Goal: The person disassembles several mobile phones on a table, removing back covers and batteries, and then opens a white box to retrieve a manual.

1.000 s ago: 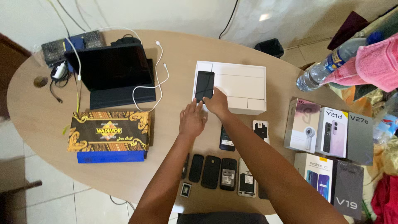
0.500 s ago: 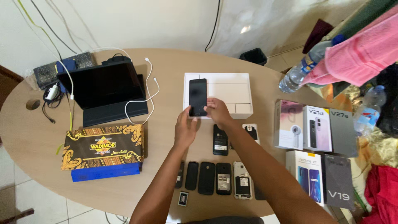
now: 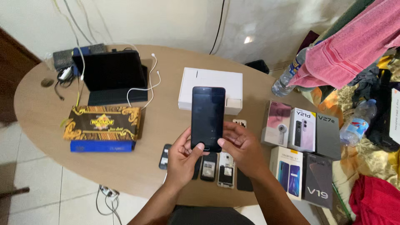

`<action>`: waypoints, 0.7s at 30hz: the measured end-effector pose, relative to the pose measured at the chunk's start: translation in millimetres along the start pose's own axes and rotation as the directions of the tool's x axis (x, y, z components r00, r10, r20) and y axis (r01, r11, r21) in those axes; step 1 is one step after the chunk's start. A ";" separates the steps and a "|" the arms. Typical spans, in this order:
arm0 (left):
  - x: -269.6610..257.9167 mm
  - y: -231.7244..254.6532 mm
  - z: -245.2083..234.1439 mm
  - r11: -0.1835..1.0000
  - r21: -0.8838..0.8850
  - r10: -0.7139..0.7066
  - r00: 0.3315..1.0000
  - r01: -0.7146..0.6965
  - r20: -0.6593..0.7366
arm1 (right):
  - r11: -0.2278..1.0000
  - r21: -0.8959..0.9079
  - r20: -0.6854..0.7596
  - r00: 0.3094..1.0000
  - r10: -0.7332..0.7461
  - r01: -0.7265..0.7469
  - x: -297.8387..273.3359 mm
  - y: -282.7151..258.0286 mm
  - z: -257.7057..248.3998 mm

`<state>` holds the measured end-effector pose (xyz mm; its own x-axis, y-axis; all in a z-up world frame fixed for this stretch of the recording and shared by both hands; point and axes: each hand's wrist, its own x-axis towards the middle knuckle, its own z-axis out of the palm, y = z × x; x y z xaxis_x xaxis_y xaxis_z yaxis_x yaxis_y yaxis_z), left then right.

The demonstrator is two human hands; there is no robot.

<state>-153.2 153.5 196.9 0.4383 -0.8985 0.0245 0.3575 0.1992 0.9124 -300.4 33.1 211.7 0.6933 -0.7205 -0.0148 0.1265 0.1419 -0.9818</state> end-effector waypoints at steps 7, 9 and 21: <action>-45.5 4.5 50.7 0.588 0.808 0.193 0.977 -0.038 -0.095 | 0.957 0.286 0.019 0.998 -0.063 0.055 -19.3 9.6 -14.4; -56.3 -5.1 69.7 0.278 0.860 0.560 0.800 -0.428 0.217 | 0.896 0.443 0.073 0.997 -0.029 -0.007 -28.3 14.3 -18.6; -138.9 -51.3 126.9 -0.053 0.891 0.520 0.749 -0.451 0.410 | 0.655 0.692 0.386 0.922 0.019 -0.303 -80.1 24.9 -54.0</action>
<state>-337.1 218.4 198.5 0.1758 -0.7301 0.6603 -0.9513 0.0465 0.3046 -391.1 57.8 178.2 0.9158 -0.3997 0.0406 0.3636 0.7815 -0.5071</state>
